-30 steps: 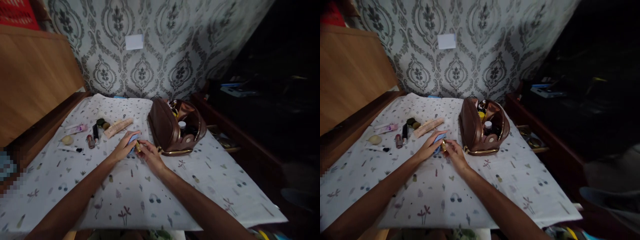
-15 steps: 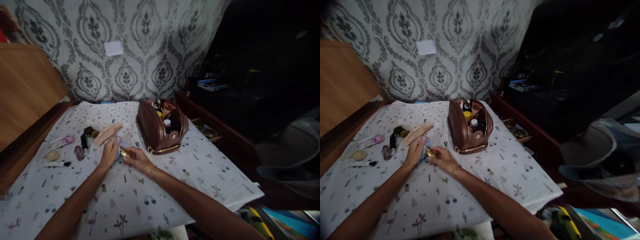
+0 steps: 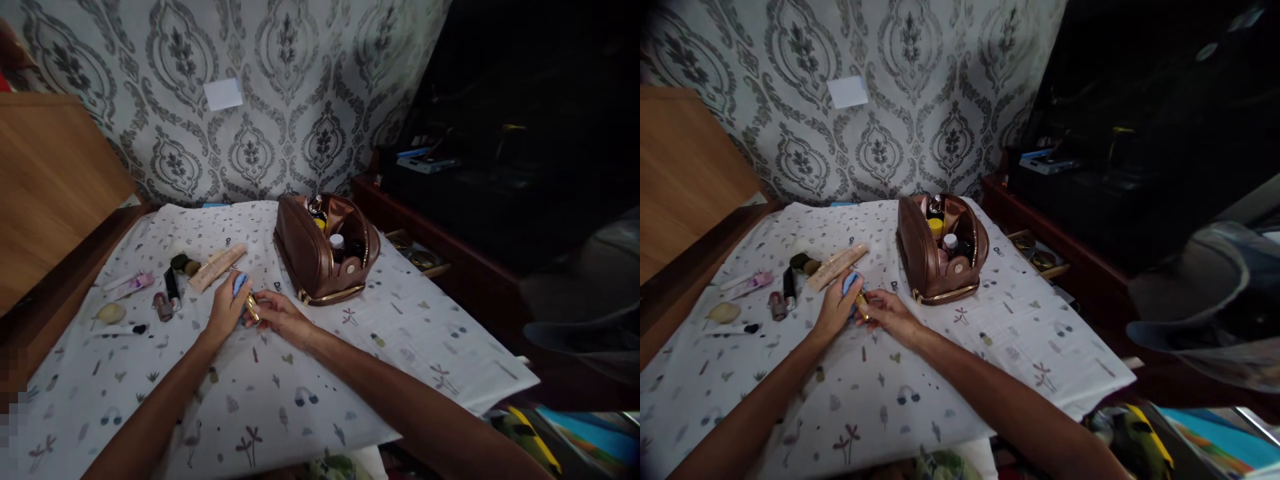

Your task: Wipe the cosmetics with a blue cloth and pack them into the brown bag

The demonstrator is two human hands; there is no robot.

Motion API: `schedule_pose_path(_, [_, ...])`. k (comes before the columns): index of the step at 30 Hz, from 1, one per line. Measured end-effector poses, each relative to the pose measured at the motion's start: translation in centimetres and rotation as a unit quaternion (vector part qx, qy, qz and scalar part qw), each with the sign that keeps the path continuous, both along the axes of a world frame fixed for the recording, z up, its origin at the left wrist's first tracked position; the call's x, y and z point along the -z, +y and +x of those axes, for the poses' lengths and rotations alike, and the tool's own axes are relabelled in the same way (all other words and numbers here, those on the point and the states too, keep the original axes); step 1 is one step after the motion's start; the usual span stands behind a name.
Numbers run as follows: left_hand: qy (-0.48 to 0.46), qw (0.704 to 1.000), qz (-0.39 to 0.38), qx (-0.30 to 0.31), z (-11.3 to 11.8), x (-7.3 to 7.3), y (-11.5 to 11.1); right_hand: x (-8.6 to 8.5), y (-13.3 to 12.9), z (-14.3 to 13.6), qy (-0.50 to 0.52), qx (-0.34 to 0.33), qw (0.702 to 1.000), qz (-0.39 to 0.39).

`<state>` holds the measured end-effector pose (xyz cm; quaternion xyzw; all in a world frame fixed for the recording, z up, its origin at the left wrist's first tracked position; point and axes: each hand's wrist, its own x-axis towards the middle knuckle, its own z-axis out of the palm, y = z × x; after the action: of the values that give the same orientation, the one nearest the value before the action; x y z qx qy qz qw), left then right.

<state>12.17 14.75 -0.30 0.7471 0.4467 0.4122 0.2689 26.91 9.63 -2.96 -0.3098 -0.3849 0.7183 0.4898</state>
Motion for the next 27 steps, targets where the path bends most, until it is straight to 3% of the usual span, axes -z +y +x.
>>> schedule_pose_path(5, [0.011, 1.000, -0.002, 0.004, -0.3, 0.2, 0.3, -0.3, -0.2, -0.2, -0.068, -0.001, 0.997, 0.020])
schedule_pose_path(11, [-0.053, 0.997, -0.036, -0.033, -0.4, 0.0, 0.4, -0.7, -0.4, -0.1, -0.110, 0.001, 0.992, 0.063])
schedule_pose_path(14, [-0.080, 0.995, -0.047, -0.039, -0.1, 0.0, 0.2, -0.5, -0.2, 0.1, -0.127, 0.039, 0.987, 0.090])
schedule_pose_path(22, [-0.021, 0.992, -0.044, 0.114, 0.9, 0.3, -1.1, 0.1, 0.9, 0.6, -0.077, 0.156, 0.981, 0.088])
schedule_pose_path(27, [-0.006, 0.989, -0.035, 0.142, 1.0, 0.0, -1.3, -0.3, 1.1, 0.8, -0.029, 0.218, 0.972, 0.089])
